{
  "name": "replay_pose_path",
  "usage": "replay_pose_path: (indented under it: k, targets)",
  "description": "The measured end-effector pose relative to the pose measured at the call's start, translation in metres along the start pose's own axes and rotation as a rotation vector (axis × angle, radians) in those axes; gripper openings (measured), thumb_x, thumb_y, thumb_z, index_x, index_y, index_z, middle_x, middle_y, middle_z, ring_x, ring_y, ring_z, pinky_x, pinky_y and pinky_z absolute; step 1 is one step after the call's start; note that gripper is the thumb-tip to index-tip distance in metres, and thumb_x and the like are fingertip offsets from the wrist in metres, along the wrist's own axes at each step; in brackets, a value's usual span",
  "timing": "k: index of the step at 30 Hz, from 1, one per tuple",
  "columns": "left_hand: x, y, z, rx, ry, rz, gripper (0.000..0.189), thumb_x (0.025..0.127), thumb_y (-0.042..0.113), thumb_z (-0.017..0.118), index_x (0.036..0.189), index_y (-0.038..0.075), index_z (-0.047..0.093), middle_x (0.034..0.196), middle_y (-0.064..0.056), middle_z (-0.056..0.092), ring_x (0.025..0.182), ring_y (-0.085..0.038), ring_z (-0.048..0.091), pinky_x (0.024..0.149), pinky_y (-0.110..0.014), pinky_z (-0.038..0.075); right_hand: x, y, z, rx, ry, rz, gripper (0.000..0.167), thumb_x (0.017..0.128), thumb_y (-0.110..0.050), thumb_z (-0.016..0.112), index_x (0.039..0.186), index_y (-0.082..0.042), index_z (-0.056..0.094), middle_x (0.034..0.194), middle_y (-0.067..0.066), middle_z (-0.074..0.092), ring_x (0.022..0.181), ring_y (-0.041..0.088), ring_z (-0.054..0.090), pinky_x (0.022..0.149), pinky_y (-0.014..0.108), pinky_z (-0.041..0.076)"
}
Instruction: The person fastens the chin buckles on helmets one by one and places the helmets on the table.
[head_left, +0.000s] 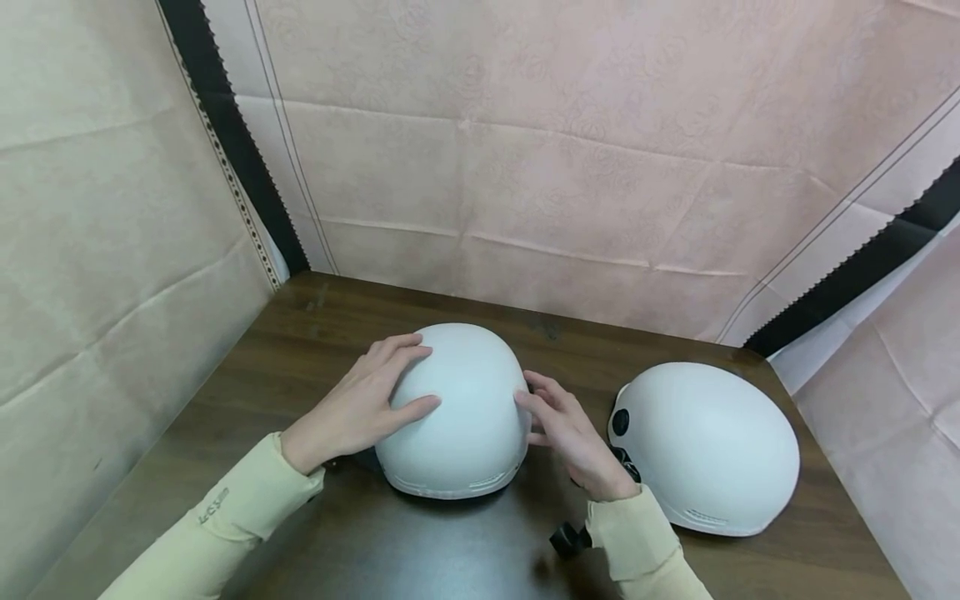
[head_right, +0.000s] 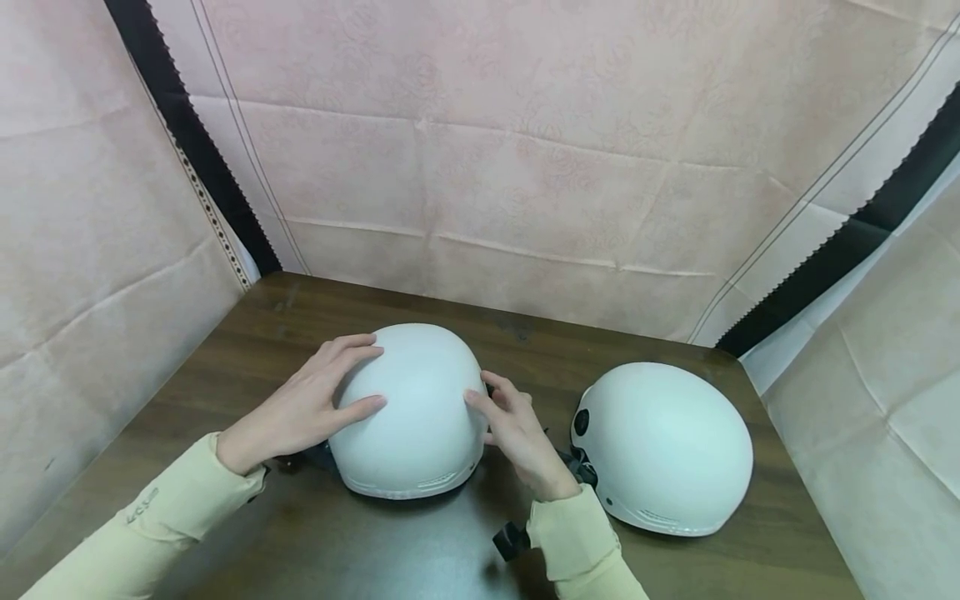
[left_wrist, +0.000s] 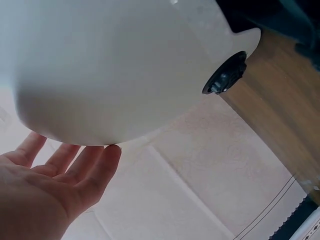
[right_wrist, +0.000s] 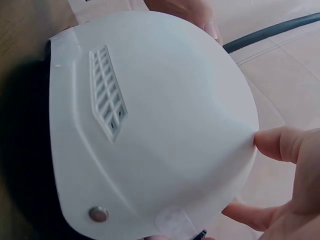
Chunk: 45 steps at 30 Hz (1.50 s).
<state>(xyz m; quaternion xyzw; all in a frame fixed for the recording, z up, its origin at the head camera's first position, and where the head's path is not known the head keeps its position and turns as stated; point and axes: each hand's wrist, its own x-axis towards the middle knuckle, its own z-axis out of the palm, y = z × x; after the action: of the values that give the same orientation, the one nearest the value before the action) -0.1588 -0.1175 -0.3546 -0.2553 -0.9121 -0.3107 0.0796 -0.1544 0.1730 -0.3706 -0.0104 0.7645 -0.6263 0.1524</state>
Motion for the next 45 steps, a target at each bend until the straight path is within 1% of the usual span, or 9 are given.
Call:
replay_pose_path:
  k: [5, 9, 13, 21, 28, 32, 37, 41, 45]
  targets:
    - [0.001, 0.003, -0.001, 0.022, 0.012, 0.017, 0.07, 0.088, 0.058, 0.063, 0.138, 0.012, 0.049, 0.149, -0.009, 0.037, 0.129, -0.029, 0.04, 0.096, -0.056, 0.042, -0.002, -0.002, 0.0, -0.021, 0.018, -0.004, 0.058, 0.092, -0.046, 0.063, 0.141, -0.021, 0.045, 0.148, 0.014, 0.032, 0.119, 0.036, 0.054, 0.093, 0.047, 0.049]
    - [0.001, 0.005, -0.002, 0.039, 0.023, 0.033, 0.068, 0.088, 0.056, 0.063, 0.137, 0.012, 0.051, 0.148, -0.009, 0.039, 0.128, -0.03, 0.04, 0.096, -0.056, 0.04, -0.003, -0.004, 0.0, -0.022, 0.029, -0.002, 0.056, 0.091, -0.043, 0.066, 0.138, -0.02, 0.048, 0.149, 0.014, 0.028, 0.127, 0.034, 0.046, 0.092, 0.045, 0.05]
    - [0.0, 0.007, -0.002, 0.051, 0.035, 0.052, 0.066, 0.088, 0.054, 0.064, 0.136, 0.012, 0.052, 0.146, -0.009, 0.04, 0.128, -0.03, 0.041, 0.097, -0.056, 0.038, -0.005, -0.007, 0.001, -0.026, 0.04, -0.007, 0.054, 0.09, -0.04, 0.069, 0.136, -0.018, 0.049, 0.146, 0.015, 0.03, 0.128, 0.033, 0.043, 0.091, 0.045, 0.05]
    - [0.0, 0.009, -0.004, 0.062, 0.054, 0.076, 0.064, 0.088, 0.055, 0.063, 0.136, 0.013, 0.053, 0.144, -0.007, 0.042, 0.126, -0.029, 0.041, 0.096, -0.054, 0.038, -0.012, -0.01, 0.002, -0.054, 0.048, -0.053, 0.052, 0.089, -0.038, 0.07, 0.132, -0.017, 0.05, 0.139, 0.013, 0.036, 0.119, 0.034, 0.049, 0.09, 0.046, 0.051]
    - [0.001, 0.011, -0.004, 0.08, 0.069, 0.096, 0.061, 0.088, 0.053, 0.064, 0.134, 0.013, 0.054, 0.143, -0.007, 0.043, 0.127, -0.028, 0.041, 0.097, -0.051, 0.036, -0.013, -0.01, 0.002, -0.092, 0.033, -0.055, 0.058, 0.087, -0.044, 0.071, 0.136, -0.022, 0.051, 0.14, 0.013, 0.032, 0.125, 0.034, 0.044, 0.09, 0.046, 0.051]
    - [0.001, 0.013, -0.005, 0.084, 0.069, 0.101, 0.062, 0.088, 0.053, 0.065, 0.134, 0.013, 0.054, 0.143, -0.007, 0.044, 0.127, -0.027, 0.04, 0.097, -0.051, 0.036, -0.013, -0.012, 0.003, -0.136, 0.05, -0.059, 0.058, 0.085, -0.046, 0.072, 0.136, -0.024, 0.052, 0.136, 0.013, 0.034, 0.119, 0.034, 0.046, 0.091, 0.046, 0.049]
    - [0.0, 0.015, -0.006, 0.092, 0.072, 0.107, 0.062, 0.088, 0.053, 0.065, 0.134, 0.013, 0.054, 0.143, -0.007, 0.043, 0.128, -0.027, 0.04, 0.097, -0.052, 0.037, -0.013, -0.013, 0.003, -0.218, 0.085, -0.076, 0.058, 0.084, -0.048, 0.073, 0.134, -0.027, 0.054, 0.129, 0.013, 0.039, 0.111, 0.032, 0.045, 0.087, 0.045, 0.045]
    - [0.0, 0.016, -0.007, 0.098, 0.077, 0.118, 0.062, 0.088, 0.053, 0.065, 0.134, 0.013, 0.054, 0.143, -0.007, 0.044, 0.128, -0.027, 0.04, 0.098, -0.052, 0.035, -0.013, -0.014, 0.004, -0.246, 0.09, -0.088, 0.058, 0.084, -0.048, 0.073, 0.135, -0.028, 0.053, 0.127, 0.014, 0.04, 0.109, 0.031, 0.044, 0.083, 0.042, 0.044]
    - [-0.001, 0.018, -0.008, 0.103, 0.083, 0.129, 0.061, 0.088, 0.052, 0.064, 0.134, 0.013, 0.054, 0.143, -0.007, 0.044, 0.128, -0.027, 0.04, 0.098, -0.051, 0.035, -0.013, -0.014, 0.005, -0.261, 0.09, -0.097, 0.058, 0.084, -0.049, 0.073, 0.135, -0.029, 0.053, 0.125, 0.013, 0.04, 0.106, 0.03, 0.047, 0.081, 0.04, 0.046]
